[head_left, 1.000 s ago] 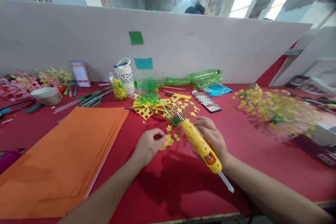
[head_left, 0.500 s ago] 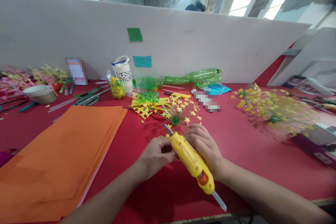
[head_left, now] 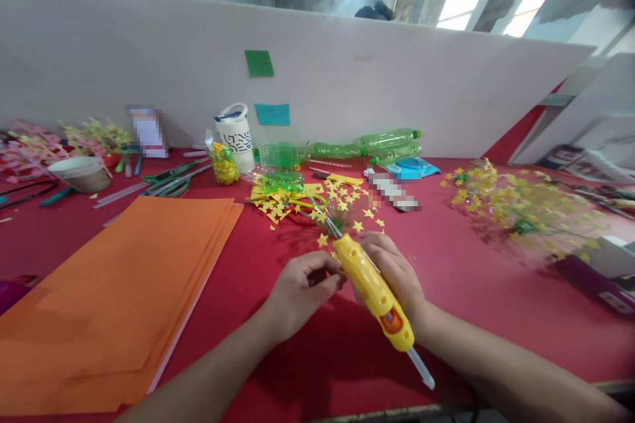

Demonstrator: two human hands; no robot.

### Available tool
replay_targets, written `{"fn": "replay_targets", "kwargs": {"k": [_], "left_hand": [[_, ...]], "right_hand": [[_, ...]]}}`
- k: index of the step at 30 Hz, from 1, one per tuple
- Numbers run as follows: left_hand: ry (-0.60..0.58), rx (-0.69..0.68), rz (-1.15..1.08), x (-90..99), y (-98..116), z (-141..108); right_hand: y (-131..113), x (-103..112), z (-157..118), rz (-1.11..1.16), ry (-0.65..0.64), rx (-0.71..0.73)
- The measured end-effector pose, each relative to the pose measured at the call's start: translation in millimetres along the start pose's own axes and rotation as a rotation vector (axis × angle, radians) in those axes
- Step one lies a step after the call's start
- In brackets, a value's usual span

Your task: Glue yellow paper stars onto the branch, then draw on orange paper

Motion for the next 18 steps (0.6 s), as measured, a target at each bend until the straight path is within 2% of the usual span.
{"fn": "replay_targets", "kwargs": {"k": [2, 6, 9, 12, 18], "left_hand": [[0.04, -0.044, 0.003, 4.7, 4.0, -1.0], [0.263, -0.099, 0.036, 20.8, 6.6, -1.0], [0.404, -0.143, 0.088, 29.7, 5.7, -0.2], [0.45, -0.187, 0.181, 31.3, 5.0, -0.2], [0.461, -0.247, 0.271, 28.8, 3.6, -1.8]], "right_hand": [[0.3, 2.9, 2.7, -0.035, 0.001, 0.025], [-1.2, 8.9, 10.5, -0.122, -0.036, 0.083], [-1.8, 8.9, 11.9, -0.162, -0.081, 0.073], [-1.2, 5.6, 9.5, -0.181, -0.143, 0.036], [-0.8, 2.1, 7.4, -0.197, -0.198, 0.013]]}}
Point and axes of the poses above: each hand's wrist, its own z-axis towards the middle knuckle, its own x-axis out of the back of the hand, y = z × x, the point moved 2 cm from there along z, towards the middle knuckle, and after that the axes turned 3 degrees about -z, right-handed, at the moved point
